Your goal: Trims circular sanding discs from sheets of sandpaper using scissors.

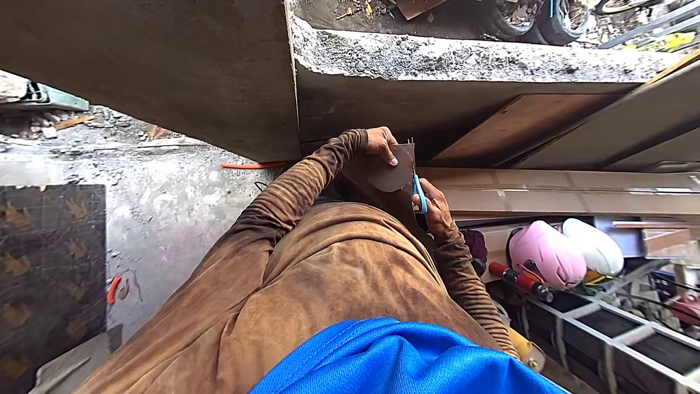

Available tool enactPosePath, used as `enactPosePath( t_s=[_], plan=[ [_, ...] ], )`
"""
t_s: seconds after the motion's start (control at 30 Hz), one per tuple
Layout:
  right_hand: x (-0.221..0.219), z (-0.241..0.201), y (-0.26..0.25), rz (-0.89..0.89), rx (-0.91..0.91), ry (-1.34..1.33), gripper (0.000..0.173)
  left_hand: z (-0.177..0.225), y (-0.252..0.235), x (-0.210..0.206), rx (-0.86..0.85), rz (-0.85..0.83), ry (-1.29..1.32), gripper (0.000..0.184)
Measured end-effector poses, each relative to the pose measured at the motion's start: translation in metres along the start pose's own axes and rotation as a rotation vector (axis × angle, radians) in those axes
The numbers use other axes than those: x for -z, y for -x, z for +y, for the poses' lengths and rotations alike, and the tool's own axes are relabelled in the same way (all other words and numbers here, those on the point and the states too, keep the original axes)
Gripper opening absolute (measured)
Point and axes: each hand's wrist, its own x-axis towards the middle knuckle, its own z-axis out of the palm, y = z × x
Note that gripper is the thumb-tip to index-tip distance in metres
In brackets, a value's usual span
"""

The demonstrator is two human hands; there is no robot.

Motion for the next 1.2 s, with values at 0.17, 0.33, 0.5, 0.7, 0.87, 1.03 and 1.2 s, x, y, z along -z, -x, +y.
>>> enactPosePath(
  t_s=[0.17,0.33,0.5,0.7,0.87,1.03,1.2],
  plan=[
    [-0.003,-0.002,0.003,0.024,-0.013,-0.123,0.045,0.000,0.000,-0.001,0.026,0.005,-0.015,0.009],
    [-0.002,-0.001,0.004,0.032,-0.033,-0.136,0.045,-0.004,-0.001,0.000,0.042,0.005,-0.030,0.010],
    [-0.001,-0.001,0.004,0.005,-0.042,-0.110,0.046,-0.004,0.000,0.000,0.050,0.003,-0.021,0.009],
    [-0.005,0.004,-0.001,-0.017,0.005,-0.095,0.054,-0.004,0.002,0.003,0.042,-0.006,-0.024,0.010],
    [-0.007,0.005,-0.001,-0.010,0.003,-0.107,0.052,-0.001,0.004,0.002,0.059,0.007,-0.014,0.010],
    [-0.010,0.002,-0.002,0.009,0.010,-0.169,0.050,-0.002,0.005,0.004,0.062,0.003,-0.004,0.008],
    [-0.012,0.000,0.001,0.046,-0.001,-0.232,0.043,-0.006,0.004,0.005,0.047,0.001,0.000,0.009]
  ],
)
